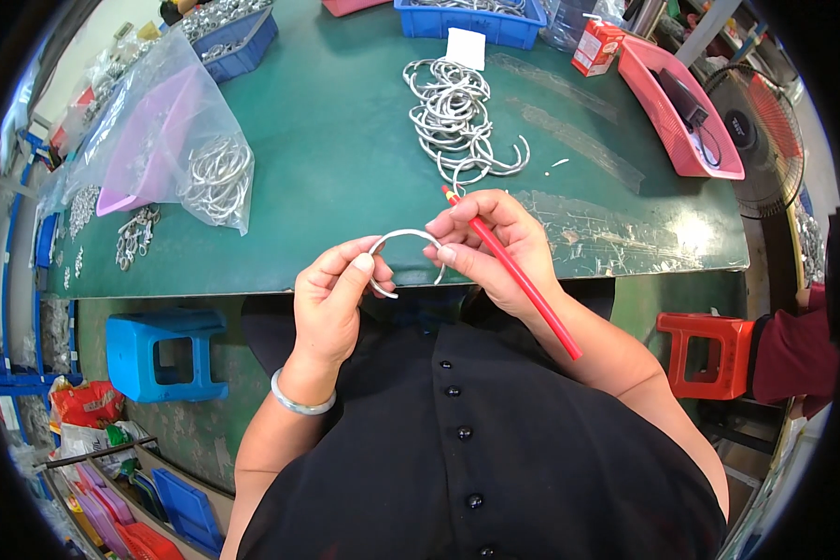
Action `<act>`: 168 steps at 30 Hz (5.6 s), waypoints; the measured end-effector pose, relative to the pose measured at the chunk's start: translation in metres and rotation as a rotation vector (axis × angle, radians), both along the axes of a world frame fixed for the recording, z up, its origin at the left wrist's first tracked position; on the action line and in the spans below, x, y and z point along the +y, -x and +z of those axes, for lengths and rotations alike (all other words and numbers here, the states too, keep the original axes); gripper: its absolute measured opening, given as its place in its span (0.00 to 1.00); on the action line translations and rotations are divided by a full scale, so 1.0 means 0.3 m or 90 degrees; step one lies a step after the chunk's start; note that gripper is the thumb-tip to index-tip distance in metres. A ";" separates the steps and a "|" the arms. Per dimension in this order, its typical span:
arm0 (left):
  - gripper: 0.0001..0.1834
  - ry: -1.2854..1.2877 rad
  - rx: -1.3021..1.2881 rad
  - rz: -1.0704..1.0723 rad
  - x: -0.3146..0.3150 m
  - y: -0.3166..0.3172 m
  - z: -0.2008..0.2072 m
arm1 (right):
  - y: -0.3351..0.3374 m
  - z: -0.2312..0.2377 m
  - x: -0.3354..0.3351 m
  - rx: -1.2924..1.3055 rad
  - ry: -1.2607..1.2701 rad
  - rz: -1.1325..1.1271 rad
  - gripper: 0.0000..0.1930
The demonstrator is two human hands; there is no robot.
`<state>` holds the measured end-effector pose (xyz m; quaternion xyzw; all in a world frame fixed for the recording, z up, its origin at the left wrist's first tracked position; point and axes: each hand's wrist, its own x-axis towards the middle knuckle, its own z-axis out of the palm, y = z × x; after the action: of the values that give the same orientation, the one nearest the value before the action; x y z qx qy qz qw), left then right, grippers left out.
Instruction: The person marks metal rings using a red pen and stacks them on a table.
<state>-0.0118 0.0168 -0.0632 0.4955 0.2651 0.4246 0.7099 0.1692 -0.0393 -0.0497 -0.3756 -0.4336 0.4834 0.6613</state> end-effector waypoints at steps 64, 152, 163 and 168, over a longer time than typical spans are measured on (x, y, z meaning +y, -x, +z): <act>0.13 0.317 -0.002 -0.263 -0.070 -0.024 -0.037 | -0.027 -0.001 0.076 -0.291 -0.051 0.112 0.08; 0.07 0.097 0.011 -0.015 -0.055 -0.013 0.003 | -0.037 0.019 0.024 -0.175 0.149 0.054 0.14; 0.07 0.084 -0.016 0.017 -0.049 -0.005 -0.002 | -0.023 0.028 0.015 -0.149 -0.029 -0.174 0.11; 0.06 0.074 -0.008 0.034 -0.051 -0.009 0.005 | -0.041 0.053 -0.018 -0.351 -0.213 -0.022 0.06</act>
<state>-0.0092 0.0015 -0.0616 0.4438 0.2981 0.4305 0.7272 0.1814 -0.0447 -0.0338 -0.3860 -0.6633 0.2741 0.5797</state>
